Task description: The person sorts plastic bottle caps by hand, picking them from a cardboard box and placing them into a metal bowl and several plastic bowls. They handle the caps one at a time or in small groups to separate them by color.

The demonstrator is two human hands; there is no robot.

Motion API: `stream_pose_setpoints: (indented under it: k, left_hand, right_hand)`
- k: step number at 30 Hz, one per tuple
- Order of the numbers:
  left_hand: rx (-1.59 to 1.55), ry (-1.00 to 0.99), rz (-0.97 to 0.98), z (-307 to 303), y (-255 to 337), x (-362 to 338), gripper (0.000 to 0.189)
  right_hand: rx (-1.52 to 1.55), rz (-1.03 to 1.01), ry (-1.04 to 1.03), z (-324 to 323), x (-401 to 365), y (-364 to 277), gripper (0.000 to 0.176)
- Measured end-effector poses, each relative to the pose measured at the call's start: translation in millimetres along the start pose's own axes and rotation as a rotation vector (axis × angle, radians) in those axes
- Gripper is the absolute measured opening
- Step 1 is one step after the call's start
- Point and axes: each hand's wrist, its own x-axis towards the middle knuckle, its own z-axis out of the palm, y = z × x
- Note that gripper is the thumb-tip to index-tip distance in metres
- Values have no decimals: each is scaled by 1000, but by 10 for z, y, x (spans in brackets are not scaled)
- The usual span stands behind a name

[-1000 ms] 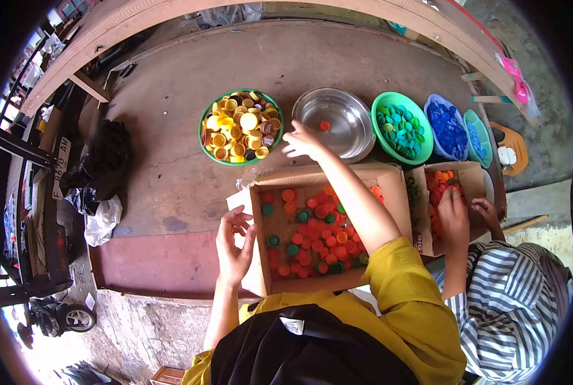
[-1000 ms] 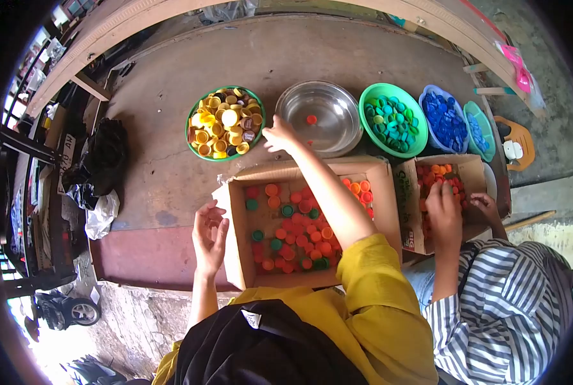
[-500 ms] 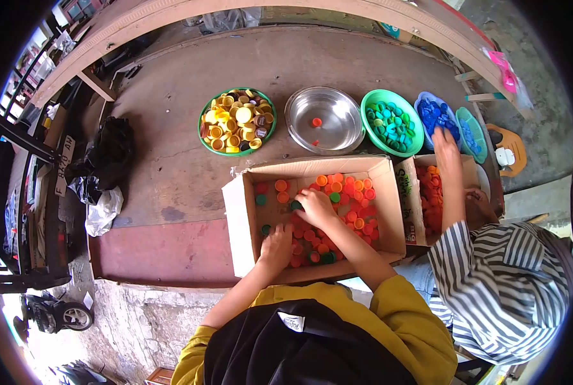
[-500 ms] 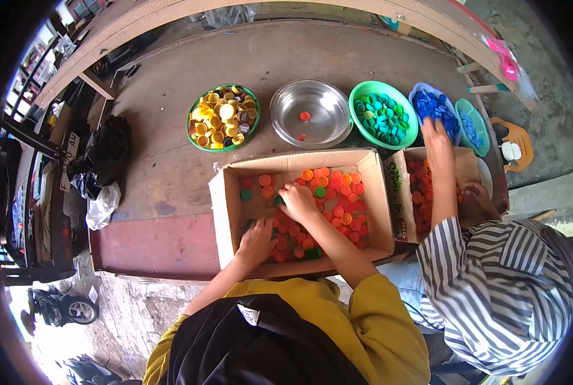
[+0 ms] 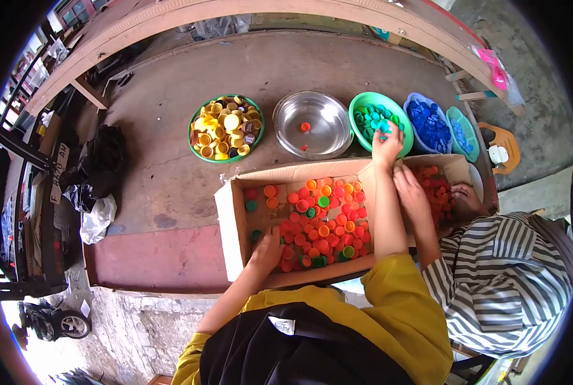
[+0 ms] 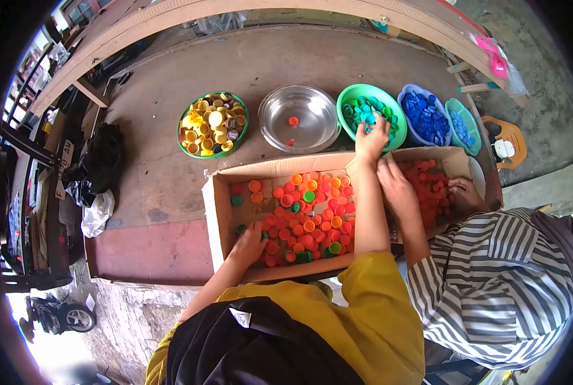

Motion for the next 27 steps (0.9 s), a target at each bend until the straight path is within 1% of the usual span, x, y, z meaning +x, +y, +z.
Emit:
stream_pose_setpoints:
  k: [1,2,3,5,6,7,8,9,10,11,12,13,15,18,19,21,22,24,25,27]
  left_hand:
    - [-54,57,39,4,-7,9,43]
    - [-108,114,79,5,-11,24,43]
    - [-149,148,105,-24,3,50,43]
    - [-230,216,157,-128,72,86,42]
    - [-374,234,151,-170,123,95,46]
    - [-516,253,144,-213,184,106,49]
    - [-659,273,140,-252,228,118,53]
    - [-648,324,162,-280,252,125,54]
    - [-637,375,185,-302,272,131,56]
    - [-626,427,208,-324,289,129,59]
    - [-633,433,204,-358,299,124,63]
    - [-637,458,212,-361,289,125,64]
    - [-646,505,224,-337,258,114,66]
    - [-646,530,262,-283,187,152,68]
    - [-633,542,278,-281,179,161,68]
    - [-749,507,312,-281,203,146,67]
    - [-807,487,328,-293,225,131,67]
    - [-730,498,337,-363,279,104,67]
    - [-691,504,341,-384,292,98,67]
    - [-735,504,369,-347,265,106,66]
  right_hand:
    - [-174,-36,-41,24,-2,36,49]
    - [-245,188,-153,87,-91,49,62]
    - [-263,100,-146,191,-188,132,59]
    - [29,-158,-132,0,-308,-240,51]
    - [16,-252,-92,-159,-407,-552,44]
    - [52,-275,-87,-265,-571,-809,34]
    - [202,-248,-192,-368,-743,-1008,28]
    - [432,-193,-326,-396,-934,-1107,20]
    - [514,79,-622,-423,-1199,-1175,18]
    - [558,121,-795,-524,-1325,-1292,16]
    - [611,173,-923,-561,-1479,-1340,16]
    - [656,127,-1036,-616,-1550,-1384,20]
    - [758,218,-1084,-678,-1688,-1451,25]
    - [1146,435,-1001,-578,-1834,-1370,27]
    - [1166,552,-1087,-600,-1779,-1326,27]
    - [1114,490,-1088,-663,-1709,-1334,23]
    - [1090,378,-1033,-670,-1710,-1330,21]
    - [1034,154,-921,-676,-1699,-1323,17]
    - [1058,208,-933,-687,-1701,-1337,15]
    - [1106,318,-954,-712,-1718,-1379,11]
